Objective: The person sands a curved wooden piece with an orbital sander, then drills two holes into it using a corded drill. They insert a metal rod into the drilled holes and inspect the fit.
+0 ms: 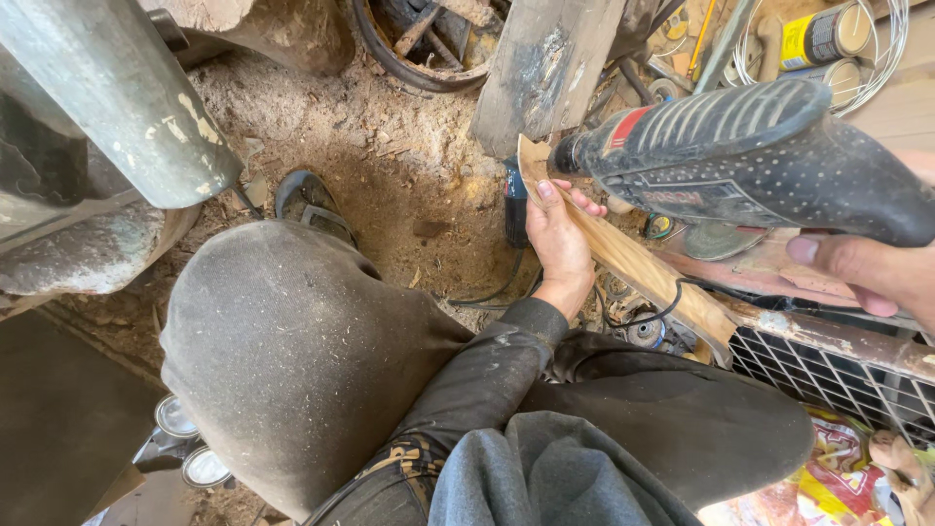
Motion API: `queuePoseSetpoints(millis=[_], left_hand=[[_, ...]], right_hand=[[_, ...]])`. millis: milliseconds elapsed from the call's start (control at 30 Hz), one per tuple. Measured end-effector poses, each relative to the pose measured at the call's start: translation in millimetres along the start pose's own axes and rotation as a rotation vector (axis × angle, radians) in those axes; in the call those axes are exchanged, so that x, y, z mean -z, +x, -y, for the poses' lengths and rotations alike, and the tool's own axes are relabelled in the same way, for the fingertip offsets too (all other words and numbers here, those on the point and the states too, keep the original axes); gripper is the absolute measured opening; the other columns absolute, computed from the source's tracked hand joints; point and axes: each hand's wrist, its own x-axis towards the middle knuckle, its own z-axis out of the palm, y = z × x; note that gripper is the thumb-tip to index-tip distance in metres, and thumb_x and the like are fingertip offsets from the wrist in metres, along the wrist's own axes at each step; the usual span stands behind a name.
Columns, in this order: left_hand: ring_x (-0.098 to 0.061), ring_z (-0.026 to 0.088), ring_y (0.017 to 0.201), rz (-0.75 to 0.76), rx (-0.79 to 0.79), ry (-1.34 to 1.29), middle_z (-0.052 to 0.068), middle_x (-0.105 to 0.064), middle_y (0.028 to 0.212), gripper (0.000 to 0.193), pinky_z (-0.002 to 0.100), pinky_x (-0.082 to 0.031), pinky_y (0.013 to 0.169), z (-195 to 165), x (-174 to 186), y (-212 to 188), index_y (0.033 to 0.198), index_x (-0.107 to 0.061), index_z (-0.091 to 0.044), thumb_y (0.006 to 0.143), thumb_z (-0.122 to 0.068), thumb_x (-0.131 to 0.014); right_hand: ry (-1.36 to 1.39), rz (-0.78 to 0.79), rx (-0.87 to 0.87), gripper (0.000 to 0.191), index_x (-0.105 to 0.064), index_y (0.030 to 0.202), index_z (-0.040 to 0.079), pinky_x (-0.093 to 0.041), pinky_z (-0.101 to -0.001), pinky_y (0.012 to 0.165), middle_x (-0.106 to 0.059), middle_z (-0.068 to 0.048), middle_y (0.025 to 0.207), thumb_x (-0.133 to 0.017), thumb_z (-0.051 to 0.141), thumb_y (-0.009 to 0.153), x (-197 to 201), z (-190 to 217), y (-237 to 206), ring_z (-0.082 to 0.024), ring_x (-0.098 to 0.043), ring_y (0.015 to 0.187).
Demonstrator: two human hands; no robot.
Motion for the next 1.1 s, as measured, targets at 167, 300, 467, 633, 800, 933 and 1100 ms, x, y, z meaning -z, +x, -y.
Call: queuePoseSetpoints(millis=[167, 300, 467, 633, 800, 933, 1100], left_hand=[[-0.054, 0.015, 0.07, -0.015, 0.016, 0.01, 0.003, -0.052, 0.079, 0.037, 0.037, -0.055, 0.071, -1.4, -1.0, -0.2, 0.108, -0.05, -0.005, 0.113, -0.04, -0.039], [-0.055, 0.016, 0.07, -0.01, 0.021, 0.018, 0.004, -0.053, 0.079, 0.037, 0.038, -0.055, 0.072, -5.3, -2.5, -1.2, 0.104, -0.048, -0.005, 0.113, -0.04, -0.038], [-0.054, 0.016, 0.071, -0.003, 0.029, 0.011, 0.004, -0.052, 0.08, 0.037, 0.038, -0.055, 0.073, -9.3, -4.4, -3.5, 0.103, -0.047, -0.006, 0.113, -0.04, -0.038], [-0.054, 0.016, 0.071, 0.003, 0.029, 0.004, 0.004, -0.052, 0.08, 0.037, 0.038, -0.055, 0.073, -9.1, -4.9, -3.7, 0.103, -0.047, -0.006, 0.113, -0.04, -0.038], [-0.055, 0.016, 0.071, 0.007, 0.029, -0.005, 0.004, -0.052, 0.081, 0.037, 0.039, -0.055, 0.073, -7.1, -3.2, -2.6, 0.103, -0.047, -0.006, 0.113, -0.041, -0.038], [-0.055, 0.016, 0.071, 0.002, 0.032, -0.013, 0.005, -0.052, 0.081, 0.038, 0.039, -0.055, 0.073, -5.5, -2.9, -2.3, 0.104, -0.047, -0.005, 0.113, -0.041, -0.038], [-0.055, 0.016, 0.071, -0.004, 0.035, -0.036, 0.005, -0.052, 0.081, 0.038, 0.039, -0.055, 0.073, -5.6, -4.6, -3.1, 0.104, -0.046, -0.005, 0.113, -0.041, -0.039]], right_hand=[[-0.078, -0.07, 0.018, 0.039, -0.074, 0.123, 0.008, -0.035, -0.0335, 0.038, -0.063, -0.01, 0.068, -0.076, 0.009, 0.084, -0.5, 30.1, -7.3, -0.016, -0.042, 0.038], [-0.05, -0.134, 0.056, 0.049, -0.073, 0.129, 0.009, -0.039, -0.0329, 0.037, -0.069, -0.008, 0.07, -0.079, 0.004, 0.081, -8.4, 50.4, -16.2, -0.015, -0.048, 0.04], [-0.054, -0.103, 0.117, 0.044, -0.075, 0.127, 0.007, -0.039, -0.0328, 0.034, -0.067, -0.01, 0.069, -0.079, 0.004, 0.083, -9.3, 55.4, -18.8, -0.014, -0.049, 0.038], [-0.042, -0.12, 0.102, 0.043, -0.073, 0.125, 0.006, -0.039, -0.0333, 0.036, -0.067, -0.009, 0.066, -0.079, 0.003, 0.082, -8.1, 53.7, -14.6, -0.015, -0.048, 0.039], [-0.061, -0.114, 0.074, 0.044, -0.073, 0.125, 0.009, -0.04, -0.033, 0.037, -0.07, -0.008, 0.069, -0.078, 0.003, 0.082, -10.4, 58.3, -17.9, -0.014, -0.05, 0.041], [-0.086, -0.114, 0.063, 0.043, -0.075, 0.126, 0.01, -0.04, -0.034, 0.036, -0.07, -0.01, 0.072, -0.078, 0.002, 0.083, -10.9, 62.7, -20.7, -0.015, -0.049, 0.039], [-0.039, -0.098, 0.109, 0.042, -0.075, 0.124, 0.009, -0.04, -0.0323, 0.037, -0.07, -0.007, 0.069, -0.077, 0.001, 0.083, -11.1, 63.2, -21.4, -0.013, -0.048, 0.041]])
